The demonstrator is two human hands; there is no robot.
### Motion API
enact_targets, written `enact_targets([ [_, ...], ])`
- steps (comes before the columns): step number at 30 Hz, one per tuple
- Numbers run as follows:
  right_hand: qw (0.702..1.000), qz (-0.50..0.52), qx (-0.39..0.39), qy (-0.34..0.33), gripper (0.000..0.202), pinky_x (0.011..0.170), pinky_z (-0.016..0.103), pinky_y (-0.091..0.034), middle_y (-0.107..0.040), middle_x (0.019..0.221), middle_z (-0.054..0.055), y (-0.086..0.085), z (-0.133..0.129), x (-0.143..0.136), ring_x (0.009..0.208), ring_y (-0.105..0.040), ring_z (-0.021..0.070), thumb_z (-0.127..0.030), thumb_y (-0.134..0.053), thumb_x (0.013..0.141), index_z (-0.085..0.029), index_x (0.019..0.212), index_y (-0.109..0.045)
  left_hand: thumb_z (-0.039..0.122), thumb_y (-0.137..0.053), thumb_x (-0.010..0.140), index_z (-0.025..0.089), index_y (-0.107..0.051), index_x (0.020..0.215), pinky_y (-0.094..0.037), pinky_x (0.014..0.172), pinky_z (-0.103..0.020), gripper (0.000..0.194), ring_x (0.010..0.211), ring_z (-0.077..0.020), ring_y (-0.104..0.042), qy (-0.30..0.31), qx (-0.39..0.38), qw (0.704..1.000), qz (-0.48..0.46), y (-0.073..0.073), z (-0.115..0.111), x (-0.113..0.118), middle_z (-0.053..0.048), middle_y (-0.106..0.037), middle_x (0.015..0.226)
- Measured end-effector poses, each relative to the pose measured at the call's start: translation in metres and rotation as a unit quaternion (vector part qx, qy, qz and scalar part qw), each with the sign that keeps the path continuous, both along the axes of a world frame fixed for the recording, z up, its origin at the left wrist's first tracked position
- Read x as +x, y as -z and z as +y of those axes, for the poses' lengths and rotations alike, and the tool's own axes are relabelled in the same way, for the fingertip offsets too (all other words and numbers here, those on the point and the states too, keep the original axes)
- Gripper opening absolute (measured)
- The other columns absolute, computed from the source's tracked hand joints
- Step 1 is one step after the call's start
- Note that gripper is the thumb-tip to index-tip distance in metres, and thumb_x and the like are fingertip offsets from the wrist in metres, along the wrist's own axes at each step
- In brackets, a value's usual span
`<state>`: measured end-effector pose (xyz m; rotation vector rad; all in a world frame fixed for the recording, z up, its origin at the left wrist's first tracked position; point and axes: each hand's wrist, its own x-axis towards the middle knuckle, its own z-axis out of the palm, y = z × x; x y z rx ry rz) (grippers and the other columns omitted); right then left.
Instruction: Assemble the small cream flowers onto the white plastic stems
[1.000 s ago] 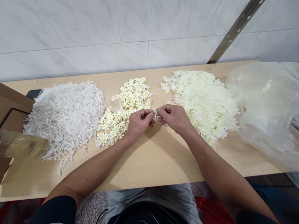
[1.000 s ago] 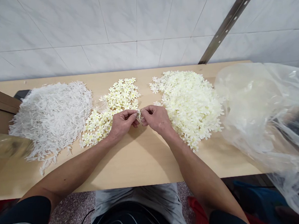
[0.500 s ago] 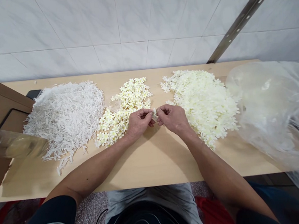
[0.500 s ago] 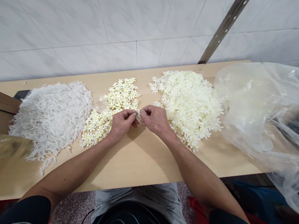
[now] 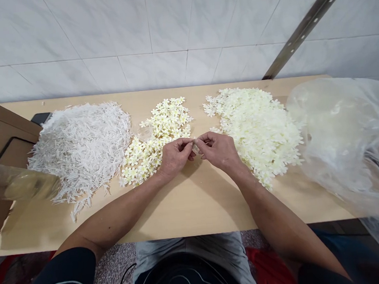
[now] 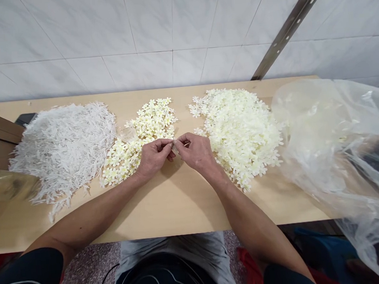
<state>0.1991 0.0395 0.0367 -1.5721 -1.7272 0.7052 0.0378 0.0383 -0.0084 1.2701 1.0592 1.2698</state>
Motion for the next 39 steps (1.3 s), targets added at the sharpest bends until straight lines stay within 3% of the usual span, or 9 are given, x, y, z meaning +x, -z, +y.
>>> enact_targets([
  [11, 0.991, -0.116, 0.059, 0.004, 0.020, 0.061, 0.028, -0.052, -0.078, 0.074, 0.003, -0.002, 0.000, 0.003, 0.062, -0.070, 0.0181, -0.026, -0.062, 0.086, -0.021, 0.079, -0.080, 0.033, -0.070, 0.087, 0.014, -0.078, 0.097, -0.058, 0.057, -0.023, 0.023, 0.053, -0.0121, -0.066, -0.016, 0.001, 1.000, 0.024, -0.002, -0.004, 0.002, -0.002, -0.071, 0.065],
  [14, 0.994, -0.096, 0.047, 0.000, 0.019, 0.061, 0.028, -0.054, -0.078, 0.073, 0.002, -0.002, 0.000, 0.004, 0.061, -0.070, 0.0183, -0.027, -0.063, 0.087, -0.022, 0.081, -0.080, 0.032, -0.070, 0.086, 0.013, -0.077, 0.096, -0.058, 0.057, -0.023, 0.022, 0.053, -0.0120, -0.066, -0.017, -0.004, 1.000, 0.018, -0.004, -0.005, 0.002, -0.002, -0.071, 0.064],
  [21, 0.996, 0.065, -0.048, -0.024, 0.022, 0.055, 0.028, -0.062, -0.075, 0.070, 0.005, -0.002, 0.000, 0.007, 0.062, -0.074, 0.0198, -0.038, -0.069, 0.088, -0.018, 0.088, -0.078, 0.032, -0.070, 0.086, 0.013, -0.077, 0.095, -0.058, 0.055, -0.023, 0.022, 0.052, -0.0117, -0.066, -0.019, -0.008, 1.000, 0.001, -0.009, -0.006, 0.004, -0.003, -0.071, 0.064],
  [32, 1.000, 0.004, -0.013, -0.006, 0.018, 0.064, 0.028, -0.062, -0.078, 0.076, 0.005, 0.002, 0.002, 0.008, 0.070, -0.076, 0.0209, -0.034, -0.067, 0.086, -0.019, 0.084, -0.077, 0.030, -0.071, 0.083, 0.013, -0.075, 0.089, -0.057, 0.055, -0.022, 0.018, 0.051, -0.0111, -0.065, -0.021, -0.013, 1.000, -0.009, -0.010, -0.006, 0.004, -0.002, -0.071, 0.063],
  [39, 0.999, 0.035, -0.034, -0.001, 0.017, 0.055, 0.027, -0.061, -0.075, 0.068, 0.003, -0.008, 0.001, 0.008, 0.061, -0.073, 0.0193, -0.034, -0.067, 0.086, -0.019, 0.081, -0.074, 0.032, -0.074, 0.081, 0.013, -0.074, 0.088, -0.056, 0.055, -0.024, 0.020, 0.049, -0.0118, -0.064, -0.016, -0.055, 0.998, -0.033, -0.008, 0.000, 0.002, -0.004, -0.072, 0.063],
])
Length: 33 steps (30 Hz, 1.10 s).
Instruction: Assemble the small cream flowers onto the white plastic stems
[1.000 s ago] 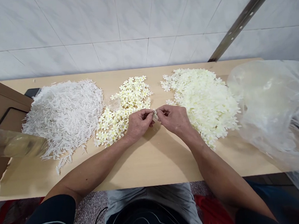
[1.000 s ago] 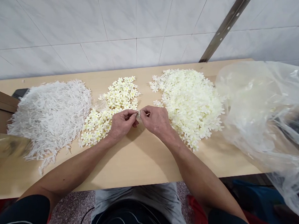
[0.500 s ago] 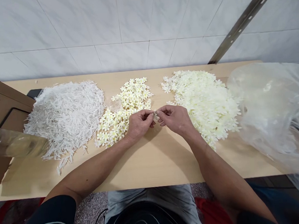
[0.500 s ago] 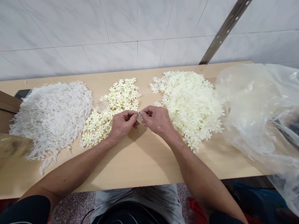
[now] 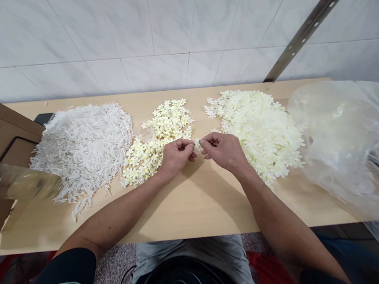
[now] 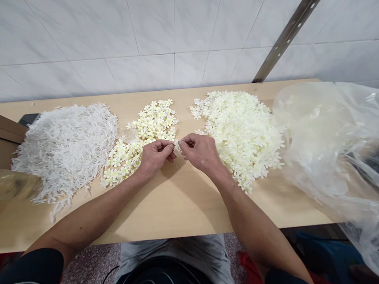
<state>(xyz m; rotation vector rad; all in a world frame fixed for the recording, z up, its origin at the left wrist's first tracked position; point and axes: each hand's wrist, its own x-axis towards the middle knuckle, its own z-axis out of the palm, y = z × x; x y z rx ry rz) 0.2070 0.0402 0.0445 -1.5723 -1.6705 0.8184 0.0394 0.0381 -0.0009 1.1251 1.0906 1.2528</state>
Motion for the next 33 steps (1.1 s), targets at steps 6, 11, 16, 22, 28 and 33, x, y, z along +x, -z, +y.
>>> enact_targets([
  [6, 0.999, 0.037, -0.014, 0.031, 0.022, 0.054, 0.025, -0.059, -0.074, 0.069, 0.005, -0.013, -0.001, 0.009, 0.059, -0.073, 0.0184, -0.039, -0.072, 0.087, -0.017, 0.085, -0.074, 0.032, -0.074, 0.083, 0.012, -0.074, 0.091, -0.056, 0.055, -0.024, 0.022, 0.050, -0.0117, -0.063, -0.010, -0.012, 1.000, -0.008, -0.003, 0.002, 0.000, -0.004, -0.072, 0.063],
  [11, 0.977, 0.206, -0.052, -0.015, 0.039, 0.061, 0.028, -0.061, -0.072, 0.079, 0.006, -0.015, 0.007, 0.028, 0.066, -0.068, 0.0154, -0.053, -0.083, 0.078, -0.017, 0.087, -0.074, 0.033, -0.074, 0.083, 0.012, -0.074, 0.093, -0.056, 0.055, -0.024, 0.023, 0.050, -0.0115, -0.063, -0.005, -0.005, 1.000, -0.009, -0.003, 0.000, 0.000, -0.004, -0.072, 0.064],
  [16, 0.938, 0.322, -0.109, -0.064, 0.044, 0.060, 0.025, -0.058, -0.071, 0.089, 0.005, -0.021, 0.011, 0.041, 0.069, -0.062, 0.0120, -0.055, -0.091, 0.069, -0.018, 0.084, -0.071, 0.035, -0.074, 0.083, 0.012, -0.075, 0.094, -0.056, 0.056, -0.024, 0.025, 0.051, -0.0115, -0.064, -0.001, -0.006, 1.000, -0.002, 0.001, 0.000, -0.001, -0.004, -0.072, 0.065],
  [22, 0.941, 0.315, -0.108, -0.059, 0.043, 0.053, 0.021, -0.052, -0.063, 0.078, 0.003, -0.025, 0.010, 0.046, 0.067, -0.057, 0.0117, -0.054, -0.090, 0.070, -0.019, 0.078, -0.067, 0.037, -0.074, 0.084, 0.012, -0.075, 0.096, -0.056, 0.057, -0.024, 0.028, 0.052, -0.0118, -0.065, 0.007, -0.002, 1.000, -0.006, 0.004, 0.000, -0.001, -0.005, -0.073, 0.067],
  [28, 0.973, 0.223, -0.044, -0.035, 0.042, 0.053, 0.026, -0.054, -0.063, 0.072, 0.003, -0.027, 0.009, 0.047, 0.063, -0.058, 0.0141, -0.056, -0.086, 0.071, -0.018, 0.080, -0.070, 0.037, -0.073, 0.084, 0.013, -0.075, 0.092, -0.056, 0.057, -0.024, 0.026, 0.052, -0.0116, -0.064, 0.005, 0.001, 1.000, -0.007, 0.003, -0.001, 0.000, -0.004, -0.072, 0.066],
  [33, 0.967, -0.063, 0.145, 0.201, 0.019, 0.072, 0.039, -0.057, -0.068, 0.071, 0.004, -0.033, 0.012, 0.076, 0.061, -0.062, 0.0181, -0.038, -0.072, 0.084, -0.020, 0.088, -0.075, 0.036, -0.074, 0.083, 0.012, -0.075, 0.093, -0.057, 0.057, -0.025, 0.026, 0.052, -0.0121, -0.064, 0.013, 0.003, 1.000, -0.010, 0.002, -0.002, 0.001, -0.004, -0.072, 0.066],
])
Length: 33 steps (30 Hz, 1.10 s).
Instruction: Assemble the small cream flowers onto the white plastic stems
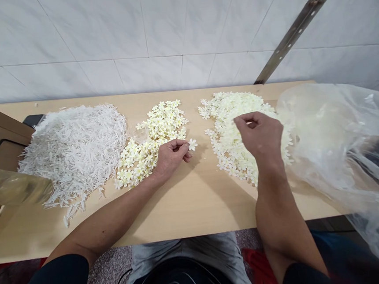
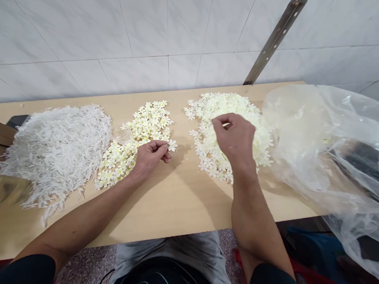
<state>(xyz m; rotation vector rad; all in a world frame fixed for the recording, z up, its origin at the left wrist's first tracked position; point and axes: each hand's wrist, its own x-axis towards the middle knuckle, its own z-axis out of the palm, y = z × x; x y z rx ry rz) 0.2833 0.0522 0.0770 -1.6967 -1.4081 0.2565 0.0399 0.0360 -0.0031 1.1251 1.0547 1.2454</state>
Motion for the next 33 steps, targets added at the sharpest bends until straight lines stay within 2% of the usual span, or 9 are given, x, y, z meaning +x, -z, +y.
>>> enact_targets([
  [3, 0.989, -0.114, 0.026, 0.089, 0.018, 0.092, 0.047, -0.052, -0.071, 0.081, 0.009, -0.004, 0.001, 0.021, 0.070, -0.066, 0.0215, -0.027, -0.066, 0.086, -0.020, 0.098, -0.076, 0.037, -0.073, 0.084, 0.013, -0.075, 0.092, -0.057, 0.057, -0.025, 0.025, 0.052, -0.0122, -0.065, 0.003, -0.001, 1.000, 0.011, -0.001, -0.002, 0.000, -0.005, -0.072, 0.066],
  [5, 0.988, -0.118, 0.035, 0.098, 0.021, 0.093, 0.047, -0.052, -0.072, 0.083, 0.009, -0.006, 0.001, 0.026, 0.071, -0.066, 0.0222, -0.025, -0.063, 0.088, -0.020, 0.103, -0.076, 0.037, -0.073, 0.084, 0.013, -0.075, 0.091, -0.057, 0.056, -0.025, 0.025, 0.052, -0.0122, -0.065, 0.002, -0.001, 1.000, 0.018, -0.002, -0.003, 0.000, -0.005, -0.072, 0.066],
  [7, 0.994, -0.077, 0.042, 0.065, 0.023, 0.083, 0.043, -0.055, -0.071, 0.081, 0.007, -0.005, -0.001, 0.020, 0.068, -0.066, 0.0219, -0.030, -0.062, 0.090, -0.020, 0.104, -0.077, 0.038, -0.074, 0.083, 0.013, -0.074, 0.091, -0.056, 0.056, -0.025, 0.026, 0.051, -0.0123, -0.064, 0.002, 0.002, 1.000, 0.021, -0.002, -0.004, 0.001, -0.004, -0.072, 0.065],
  [10, 0.997, -0.018, 0.010, -0.073, 0.028, 0.066, 0.034, -0.054, -0.073, 0.081, 0.006, -0.001, -0.004, -0.003, 0.067, -0.065, 0.0204, -0.041, -0.063, 0.092, -0.019, 0.102, -0.077, 0.039, -0.075, 0.083, 0.013, -0.074, 0.091, -0.056, 0.055, -0.025, 0.028, 0.051, -0.0124, -0.064, 0.005, 0.006, 1.000, 0.019, -0.002, -0.004, 0.001, -0.004, -0.072, 0.064],
  [12, 0.987, -0.019, -0.020, -0.158, 0.030, 0.066, 0.033, -0.053, -0.076, 0.086, 0.007, 0.005, -0.007, -0.022, 0.068, -0.066, 0.0195, -0.044, -0.065, 0.091, -0.020, 0.101, -0.078, 0.040, -0.075, 0.083, 0.013, -0.074, 0.091, -0.056, 0.055, -0.025, 0.028, 0.051, -0.0122, -0.064, 0.008, 0.008, 1.000, 0.019, -0.002, -0.004, 0.002, -0.004, -0.072, 0.064],
  [15, 0.971, -0.050, -0.048, -0.230, 0.025, 0.071, 0.032, -0.053, -0.078, 0.099, 0.006, 0.014, -0.010, -0.044, 0.070, -0.065, 0.0175, -0.044, -0.070, 0.089, -0.022, 0.099, -0.078, 0.038, -0.074, 0.083, 0.013, -0.074, 0.093, -0.056, 0.055, -0.025, 0.026, 0.051, -0.0121, -0.064, 0.010, 0.015, 1.000, 0.019, -0.001, -0.004, 0.002, -0.004, -0.072, 0.065],
  [19, 0.963, -0.056, -0.058, -0.257, 0.023, 0.070, 0.031, -0.052, -0.078, 0.102, 0.005, 0.021, -0.011, -0.055, 0.070, -0.065, 0.0170, -0.043, -0.072, 0.087, -0.023, 0.098, -0.077, 0.036, -0.073, 0.084, 0.013, -0.074, 0.094, -0.056, 0.055, -0.025, 0.024, 0.051, -0.0120, -0.064, 0.011, 0.018, 1.000, 0.017, 0.000, -0.004, 0.003, -0.003, -0.072, 0.065],
  [24, 0.957, -0.063, -0.101, -0.264, 0.029, 0.068, 0.030, -0.050, -0.077, 0.091, 0.005, 0.025, -0.010, -0.056, 0.068, -0.066, 0.0182, -0.044, -0.073, 0.086, -0.022, 0.105, -0.076, 0.035, -0.073, 0.084, 0.013, -0.075, 0.093, -0.056, 0.055, -0.024, 0.024, 0.051, -0.0119, -0.064, 0.003, 0.016, 1.000, 0.016, 0.000, -0.003, 0.002, -0.003, -0.071, 0.063],
  [33, 0.953, -0.022, -0.137, -0.271, 0.024, 0.057, 0.026, -0.045, -0.069, 0.065, 0.001, 0.024, -0.011, -0.062, 0.055, -0.062, 0.0152, -0.043, -0.072, 0.086, -0.020, 0.090, -0.076, 0.039, -0.075, 0.085, 0.013, -0.075, 0.097, -0.056, 0.056, -0.024, 0.029, 0.052, -0.0122, -0.066, 0.001, 0.020, 1.000, 0.017, 0.003, 0.000, 0.001, -0.004, -0.072, 0.065],
])
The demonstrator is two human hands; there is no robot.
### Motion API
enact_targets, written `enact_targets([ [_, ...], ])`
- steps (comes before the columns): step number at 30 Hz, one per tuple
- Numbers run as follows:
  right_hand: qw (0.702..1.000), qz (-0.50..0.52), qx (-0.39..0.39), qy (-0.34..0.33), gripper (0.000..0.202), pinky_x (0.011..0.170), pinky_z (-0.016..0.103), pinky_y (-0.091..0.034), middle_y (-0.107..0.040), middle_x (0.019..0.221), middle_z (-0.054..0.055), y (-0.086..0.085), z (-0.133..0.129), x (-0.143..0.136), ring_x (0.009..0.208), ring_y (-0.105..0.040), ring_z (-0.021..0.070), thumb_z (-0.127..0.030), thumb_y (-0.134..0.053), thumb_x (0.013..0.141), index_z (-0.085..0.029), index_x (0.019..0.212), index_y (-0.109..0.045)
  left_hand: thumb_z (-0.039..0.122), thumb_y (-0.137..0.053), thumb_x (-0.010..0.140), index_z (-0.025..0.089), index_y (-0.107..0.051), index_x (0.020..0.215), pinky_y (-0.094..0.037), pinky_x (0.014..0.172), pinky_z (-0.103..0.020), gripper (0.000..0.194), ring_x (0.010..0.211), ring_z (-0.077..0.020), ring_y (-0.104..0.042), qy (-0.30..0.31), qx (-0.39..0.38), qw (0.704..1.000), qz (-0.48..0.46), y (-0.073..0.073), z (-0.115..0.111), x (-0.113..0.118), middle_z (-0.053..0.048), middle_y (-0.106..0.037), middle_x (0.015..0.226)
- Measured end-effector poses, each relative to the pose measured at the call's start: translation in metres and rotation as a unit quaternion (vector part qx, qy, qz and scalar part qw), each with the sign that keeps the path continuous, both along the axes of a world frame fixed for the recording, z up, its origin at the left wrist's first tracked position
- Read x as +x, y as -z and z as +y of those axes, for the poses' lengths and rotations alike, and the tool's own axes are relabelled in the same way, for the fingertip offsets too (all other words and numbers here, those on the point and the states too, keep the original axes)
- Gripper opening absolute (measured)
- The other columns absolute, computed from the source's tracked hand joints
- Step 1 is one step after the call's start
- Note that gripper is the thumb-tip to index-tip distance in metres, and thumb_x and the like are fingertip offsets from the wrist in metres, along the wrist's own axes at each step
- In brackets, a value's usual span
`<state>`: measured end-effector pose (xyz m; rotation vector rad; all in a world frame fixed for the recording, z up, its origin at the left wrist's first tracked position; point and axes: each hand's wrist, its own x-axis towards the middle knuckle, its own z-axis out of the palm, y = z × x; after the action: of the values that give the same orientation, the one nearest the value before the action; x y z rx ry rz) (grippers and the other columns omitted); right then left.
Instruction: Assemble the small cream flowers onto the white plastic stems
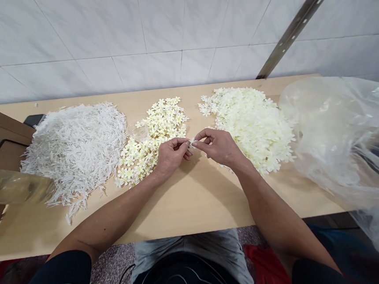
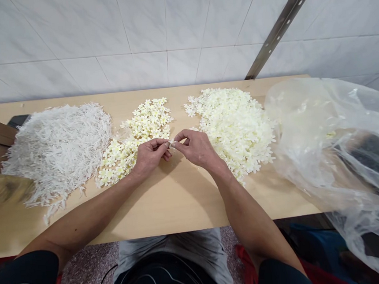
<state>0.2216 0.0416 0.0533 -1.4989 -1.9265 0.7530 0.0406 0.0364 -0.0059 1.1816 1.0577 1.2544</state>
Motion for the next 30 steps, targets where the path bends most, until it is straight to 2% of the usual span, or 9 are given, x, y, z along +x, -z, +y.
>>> enact_targets([
  [9, 0.994, 0.093, -0.053, -0.007, 0.022, 0.042, 0.023, -0.040, -0.064, 0.063, -0.001, -0.0029, -0.0011, 0.0012, 0.047, -0.055, 0.0113, -0.040, -0.073, 0.086, -0.019, 0.083, -0.068, 0.039, -0.075, 0.086, 0.012, -0.076, 0.097, -0.056, 0.057, -0.024, 0.030, 0.052, -0.0122, -0.065, 0.005, 0.008, 1.000, 0.006, -0.0034, -0.0031, 0.0002, -0.004, -0.071, 0.065],
  [17, 0.981, 0.182, -0.059, -0.003, 0.015, 0.043, 0.023, -0.044, -0.060, 0.065, -0.002, -0.0013, 0.0017, 0.0022, 0.049, -0.052, 0.0096, -0.032, -0.074, 0.084, -0.018, 0.089, -0.069, 0.042, -0.074, 0.086, 0.012, -0.077, 0.099, -0.057, 0.058, -0.025, 0.033, 0.054, -0.0127, -0.066, 0.005, 0.012, 1.000, 0.012, -0.0017, -0.0031, -0.0004, -0.005, -0.072, 0.067],
  [24, 0.947, 0.311, -0.085, -0.004, 0.021, 0.042, 0.023, -0.042, -0.056, 0.062, -0.005, -0.0067, 0.0034, 0.0050, 0.049, -0.047, 0.0089, -0.027, -0.080, 0.074, -0.017, 0.087, -0.067, 0.043, -0.074, 0.086, 0.012, -0.077, 0.098, -0.056, 0.057, -0.024, 0.033, 0.052, -0.0117, -0.065, -0.002, 0.007, 1.000, 0.006, -0.0043, -0.0036, -0.0002, -0.004, -0.072, 0.066],
  [30, 0.946, 0.313, -0.087, -0.009, 0.025, 0.043, 0.023, -0.039, -0.059, 0.070, -0.002, -0.0107, 0.0016, 0.0071, 0.055, -0.048, 0.0097, -0.029, -0.083, 0.073, -0.017, 0.090, -0.068, 0.043, -0.075, 0.086, 0.012, -0.077, 0.098, -0.056, 0.057, -0.024, 0.033, 0.052, -0.0117, -0.065, -0.002, 0.003, 1.000, 0.008, -0.0047, -0.0040, -0.0002, -0.004, -0.072, 0.066],
])
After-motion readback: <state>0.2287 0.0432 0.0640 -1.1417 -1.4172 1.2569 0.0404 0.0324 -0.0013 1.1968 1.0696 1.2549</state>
